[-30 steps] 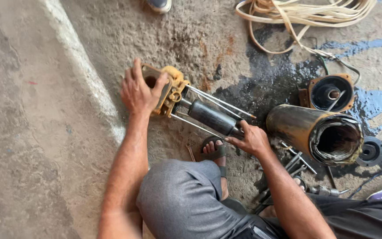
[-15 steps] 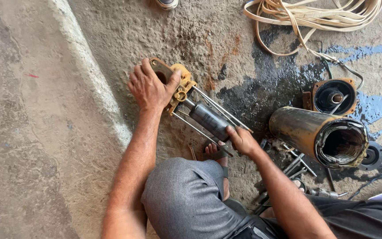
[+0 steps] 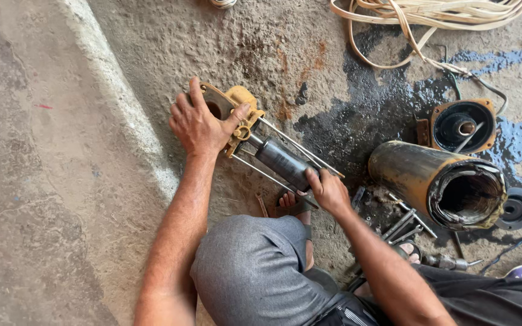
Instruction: The person disassembles a submersible motor, removing the rotor and stator components. They inspect the parts and then reassemble the motor, fitting the rotor back into the housing and securing the end cap.
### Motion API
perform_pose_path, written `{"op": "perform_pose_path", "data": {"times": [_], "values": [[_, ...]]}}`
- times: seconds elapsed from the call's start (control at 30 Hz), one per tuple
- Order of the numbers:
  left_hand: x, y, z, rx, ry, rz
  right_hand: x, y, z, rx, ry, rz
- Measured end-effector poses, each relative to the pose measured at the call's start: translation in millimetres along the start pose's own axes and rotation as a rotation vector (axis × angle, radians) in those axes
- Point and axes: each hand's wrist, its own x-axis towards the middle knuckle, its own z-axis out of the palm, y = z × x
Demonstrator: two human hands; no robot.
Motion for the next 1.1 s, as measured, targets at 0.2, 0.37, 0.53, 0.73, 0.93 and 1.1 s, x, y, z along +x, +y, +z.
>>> {"op": "perform_pose_path", "data": {"times": [0.2,0.37,0.53,0.73,0.93,1.1], "values": [[2,2,-8,-0.008,0.042,0.083,9,1,-24,0.176,-0.124,0.001],[0,8,-19,-0.025,-0.031,0.110,0,5,-16,0.023,-0.067,-0.061],[10,21,-27,-0.085,-0.129,-0.005,-8,7,-13,0.008,-0.084,-0.105],[15,15,-30,-0.079,-0.092,0.009,-8,2,-29,0.241,-0.290,0.038],[6,23,-29,-0.021,0.003,0.070,-8,8,-20,0.087,-0.146,-0.039],[3,26,-29,-0.083,-0.059,0.027,-11,15,-8,0.126,-0.099,-0.080]]}}
